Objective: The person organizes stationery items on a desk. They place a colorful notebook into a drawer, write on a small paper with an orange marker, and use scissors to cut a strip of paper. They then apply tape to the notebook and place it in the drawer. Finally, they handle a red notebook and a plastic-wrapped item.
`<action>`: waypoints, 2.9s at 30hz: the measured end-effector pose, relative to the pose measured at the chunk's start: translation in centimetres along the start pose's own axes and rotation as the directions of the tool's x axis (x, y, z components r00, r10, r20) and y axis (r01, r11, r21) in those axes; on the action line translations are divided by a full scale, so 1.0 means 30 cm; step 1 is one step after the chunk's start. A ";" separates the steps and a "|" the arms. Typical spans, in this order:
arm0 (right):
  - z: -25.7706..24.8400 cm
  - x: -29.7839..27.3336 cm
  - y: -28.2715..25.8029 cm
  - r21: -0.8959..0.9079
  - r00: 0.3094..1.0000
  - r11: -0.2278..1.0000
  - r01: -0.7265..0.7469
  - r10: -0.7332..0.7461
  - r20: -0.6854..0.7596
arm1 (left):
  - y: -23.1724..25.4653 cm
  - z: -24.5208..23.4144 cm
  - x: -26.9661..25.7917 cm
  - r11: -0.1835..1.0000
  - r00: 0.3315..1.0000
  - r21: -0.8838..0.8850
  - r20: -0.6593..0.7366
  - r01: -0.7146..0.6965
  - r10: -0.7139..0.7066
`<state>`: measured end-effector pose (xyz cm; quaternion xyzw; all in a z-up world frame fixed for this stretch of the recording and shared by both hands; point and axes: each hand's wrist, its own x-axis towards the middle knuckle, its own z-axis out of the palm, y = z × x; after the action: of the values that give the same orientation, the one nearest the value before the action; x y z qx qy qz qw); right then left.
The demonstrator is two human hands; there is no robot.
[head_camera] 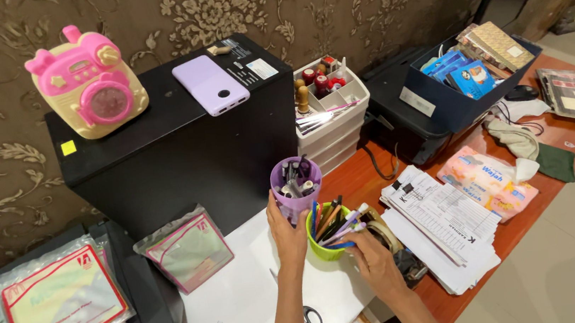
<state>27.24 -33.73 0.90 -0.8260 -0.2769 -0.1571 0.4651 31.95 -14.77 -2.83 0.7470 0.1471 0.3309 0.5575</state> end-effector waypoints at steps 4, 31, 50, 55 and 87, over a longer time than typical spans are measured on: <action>-0.010 -0.006 -0.021 -0.070 0.998 0.996 0.053 -0.055 -0.036 | -0.005 -0.024 -0.020 0.998 0.999 0.048 0.017 0.041 -0.042; 0.957 0.207 -0.014 0.403 0.922 0.867 -0.294 0.145 0.359 | -0.198 -0.632 -0.192 0.857 0.918 0.376 -0.316 0.353 -0.239; 0.817 0.043 -0.357 0.407 0.999 0.912 -0.050 0.051 0.008 | 0.049 -0.751 -0.315 0.887 0.954 0.439 -0.299 0.144 -0.007; 0.807 0.036 -0.588 0.405 0.986 0.909 0.093 -0.140 0.089 | 0.258 -0.956 -0.293 0.807 0.867 0.577 -0.458 0.123 0.196; 1.014 -0.112 -0.954 0.192 0.947 0.942 0.274 -0.299 0.117 | 0.205 -1.473 -0.422 0.798 0.896 0.600 -0.317 -0.066 0.312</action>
<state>7.35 3.10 2.91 -0.7423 -0.4400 -0.1383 0.4861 -7.39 8.22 5.74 0.8069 0.2736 0.4716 0.2272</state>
